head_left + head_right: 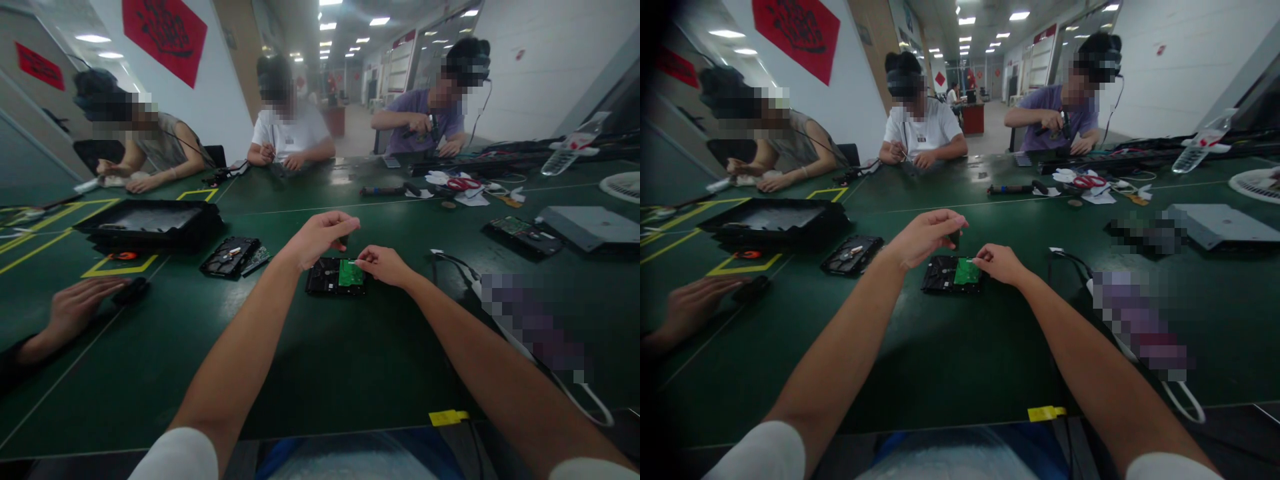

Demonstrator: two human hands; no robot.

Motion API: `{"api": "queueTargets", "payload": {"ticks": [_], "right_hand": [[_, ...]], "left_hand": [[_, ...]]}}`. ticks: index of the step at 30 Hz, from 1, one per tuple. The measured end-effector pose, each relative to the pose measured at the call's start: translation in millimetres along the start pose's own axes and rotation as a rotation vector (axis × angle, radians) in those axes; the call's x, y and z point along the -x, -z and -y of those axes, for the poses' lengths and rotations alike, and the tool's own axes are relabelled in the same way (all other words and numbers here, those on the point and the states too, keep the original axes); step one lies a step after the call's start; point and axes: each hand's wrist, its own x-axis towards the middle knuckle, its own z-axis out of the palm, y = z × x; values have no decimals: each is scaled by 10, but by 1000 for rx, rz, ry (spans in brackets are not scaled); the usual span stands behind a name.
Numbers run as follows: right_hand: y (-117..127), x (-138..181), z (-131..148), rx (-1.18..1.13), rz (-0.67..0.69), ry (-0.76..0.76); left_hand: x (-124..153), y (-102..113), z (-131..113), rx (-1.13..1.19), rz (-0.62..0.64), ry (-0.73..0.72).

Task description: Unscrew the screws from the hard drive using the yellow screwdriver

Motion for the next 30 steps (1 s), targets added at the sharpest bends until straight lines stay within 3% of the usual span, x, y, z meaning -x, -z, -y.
{"api": "queueTargets", "payload": {"ticks": [4,8,11,17,23,30], "right_hand": [[-2,4,10,-8,6,-3],[-5,-1,14,19,-7,-3],[-6,-2,9,41,-10,6],[-6,1,-21,8,3,-3],[9,7,-19,5,11,31],[6,1,-21,8,11,20]], "left_hand": [[18,32,-3,-43,1,-6],[28,29,-26,63,16,61],[14,8,-26,130,-11,91],[2,42,-32,11,-79,39],[22,55,-66,93,-93,123],[-14,55,3,5,-75,34]]}}
